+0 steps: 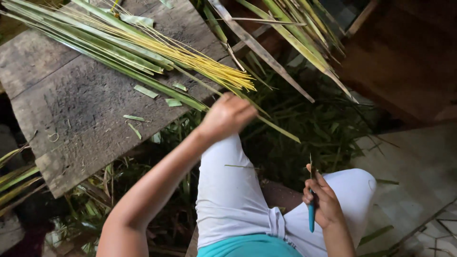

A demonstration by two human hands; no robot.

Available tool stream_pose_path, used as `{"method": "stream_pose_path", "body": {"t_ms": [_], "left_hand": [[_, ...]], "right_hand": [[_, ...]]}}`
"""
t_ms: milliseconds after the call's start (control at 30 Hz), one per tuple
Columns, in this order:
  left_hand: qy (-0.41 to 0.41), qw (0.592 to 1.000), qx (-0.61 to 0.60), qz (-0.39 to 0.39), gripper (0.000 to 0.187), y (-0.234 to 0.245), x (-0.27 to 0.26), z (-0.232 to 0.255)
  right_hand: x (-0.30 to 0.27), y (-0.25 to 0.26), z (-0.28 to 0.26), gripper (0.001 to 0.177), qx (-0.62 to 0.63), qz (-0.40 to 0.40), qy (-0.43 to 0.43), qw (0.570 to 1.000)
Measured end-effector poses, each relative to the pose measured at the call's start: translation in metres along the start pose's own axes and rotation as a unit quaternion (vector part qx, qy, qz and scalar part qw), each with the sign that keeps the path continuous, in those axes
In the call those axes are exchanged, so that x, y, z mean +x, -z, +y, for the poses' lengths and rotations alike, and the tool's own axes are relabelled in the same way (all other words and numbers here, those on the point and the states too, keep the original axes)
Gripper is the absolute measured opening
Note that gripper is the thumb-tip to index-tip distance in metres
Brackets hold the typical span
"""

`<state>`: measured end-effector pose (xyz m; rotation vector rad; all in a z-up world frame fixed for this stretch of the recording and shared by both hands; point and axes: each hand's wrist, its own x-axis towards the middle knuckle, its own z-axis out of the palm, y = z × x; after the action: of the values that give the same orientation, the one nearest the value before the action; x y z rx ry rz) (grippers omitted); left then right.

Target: Stripping the leafy material from palm fronds to extract the central ribs using a knife

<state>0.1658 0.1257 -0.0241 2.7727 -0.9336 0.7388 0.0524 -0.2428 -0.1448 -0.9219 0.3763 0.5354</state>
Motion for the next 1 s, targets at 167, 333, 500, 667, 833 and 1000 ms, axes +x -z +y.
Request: {"method": "stream_pose_path", "body": {"t_ms": [167,333,500,667,833,1000], "left_hand": [[0.072,0.996,0.055,0.023,0.02,-0.023,-0.008,-0.082],[0.083,0.992,0.092,0.008,0.025,-0.051,-0.015,-0.129],[0.114,0.99,0.076,-0.027,0.026,-0.08,-0.026,-0.142],[0.296,0.948,0.028,0.113,0.025,-0.064,-0.034,-0.101],[0.53,0.738,-0.174,0.379,0.013,-0.061,-0.086,-0.045],[0.65,0.55,-0.321,0.415,0.018,-0.12,-0.137,-0.028]], "right_hand": [[0.006,0.003,0.002,0.051,-0.029,0.043,-0.007,0.999],[0.009,-0.005,0.01,0.053,-0.06,0.066,-0.004,0.996],[0.009,-0.026,0.008,0.054,-0.082,0.071,-0.008,0.994],[0.013,-0.03,0.002,0.055,-0.08,0.07,-0.01,0.994],[0.015,-0.03,0.004,0.054,-0.086,0.062,-0.02,0.994],[0.015,-0.032,0.01,0.055,-0.097,0.037,-0.016,0.994]]}}
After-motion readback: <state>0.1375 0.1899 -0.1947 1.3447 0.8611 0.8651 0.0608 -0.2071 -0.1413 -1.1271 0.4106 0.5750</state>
